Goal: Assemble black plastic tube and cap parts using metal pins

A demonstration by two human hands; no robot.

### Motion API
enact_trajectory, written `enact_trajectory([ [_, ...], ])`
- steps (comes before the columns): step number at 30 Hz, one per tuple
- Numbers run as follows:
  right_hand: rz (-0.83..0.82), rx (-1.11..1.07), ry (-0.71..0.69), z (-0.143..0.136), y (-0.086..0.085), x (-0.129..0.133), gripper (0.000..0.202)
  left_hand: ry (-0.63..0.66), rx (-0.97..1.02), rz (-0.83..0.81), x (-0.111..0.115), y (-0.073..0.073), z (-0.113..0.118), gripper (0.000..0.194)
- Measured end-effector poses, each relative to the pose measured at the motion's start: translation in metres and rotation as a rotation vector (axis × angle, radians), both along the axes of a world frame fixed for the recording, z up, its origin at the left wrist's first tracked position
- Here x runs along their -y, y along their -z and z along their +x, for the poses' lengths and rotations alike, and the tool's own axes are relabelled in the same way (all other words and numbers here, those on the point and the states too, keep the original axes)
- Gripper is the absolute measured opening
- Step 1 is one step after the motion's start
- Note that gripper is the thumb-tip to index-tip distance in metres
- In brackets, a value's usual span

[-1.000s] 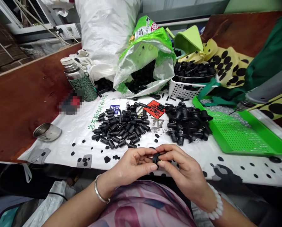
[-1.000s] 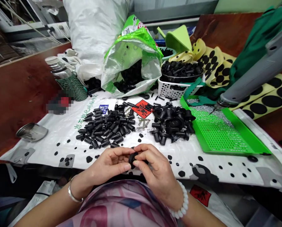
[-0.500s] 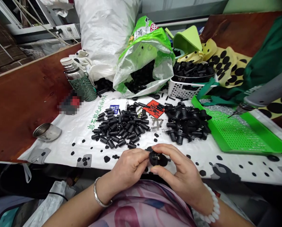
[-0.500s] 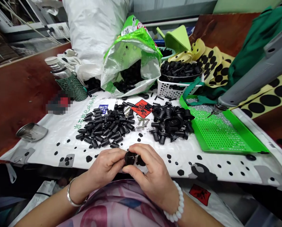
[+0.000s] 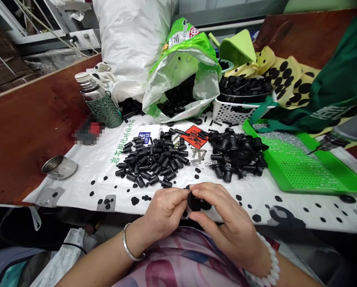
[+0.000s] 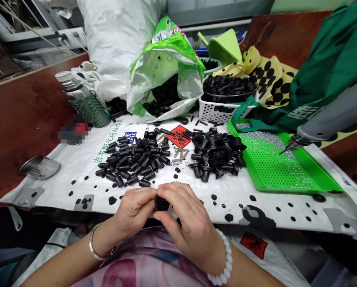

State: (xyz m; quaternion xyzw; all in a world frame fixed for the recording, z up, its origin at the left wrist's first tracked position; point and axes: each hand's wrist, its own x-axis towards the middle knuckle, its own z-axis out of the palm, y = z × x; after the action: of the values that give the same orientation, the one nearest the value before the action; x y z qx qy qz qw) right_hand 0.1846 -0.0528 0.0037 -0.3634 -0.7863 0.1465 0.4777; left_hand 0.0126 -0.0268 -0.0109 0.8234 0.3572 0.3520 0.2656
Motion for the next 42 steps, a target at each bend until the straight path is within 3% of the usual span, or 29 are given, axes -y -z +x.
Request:
enact_trajectory([
  [8,-0.066,-0.102,0.030,0.009,-0.002,0.001,0.044,0.017,0.164,-0.227,-0.001,-0.004,0.005,0.025],
  [13,-0.129,-0.114,0.048,0.013,-0.001,0.001,0.028,0.016,0.200,-0.287,0.000,-0.004,0.006,0.025],
  [23,-0.120,0.007,0.046,0.014,-0.007,-0.004,0.012,0.059,0.080,-0.145,0.000,-0.001,0.007,0.026],
  [30,-0.098,0.136,-0.005,0.021,0.001,0.001,0.018,0.127,-0.020,-0.077,0.000,0.002,0.003,0.023],
  [35,-0.117,0.065,0.020,0.021,0.011,0.000,0.014,0.147,-0.051,-0.041,-0.001,-0.005,0.002,0.022],
  [37,-0.147,0.011,0.053,0.025,0.015,-0.001,0.015,0.103,-0.070,0.009,-0.004,-0.009,-0.002,0.022],
  [42,-0.237,-0.122,0.178,0.040,0.026,-0.001,0.012,-0.202,-0.189,0.239,-0.018,-0.010,-0.027,0.017],
])
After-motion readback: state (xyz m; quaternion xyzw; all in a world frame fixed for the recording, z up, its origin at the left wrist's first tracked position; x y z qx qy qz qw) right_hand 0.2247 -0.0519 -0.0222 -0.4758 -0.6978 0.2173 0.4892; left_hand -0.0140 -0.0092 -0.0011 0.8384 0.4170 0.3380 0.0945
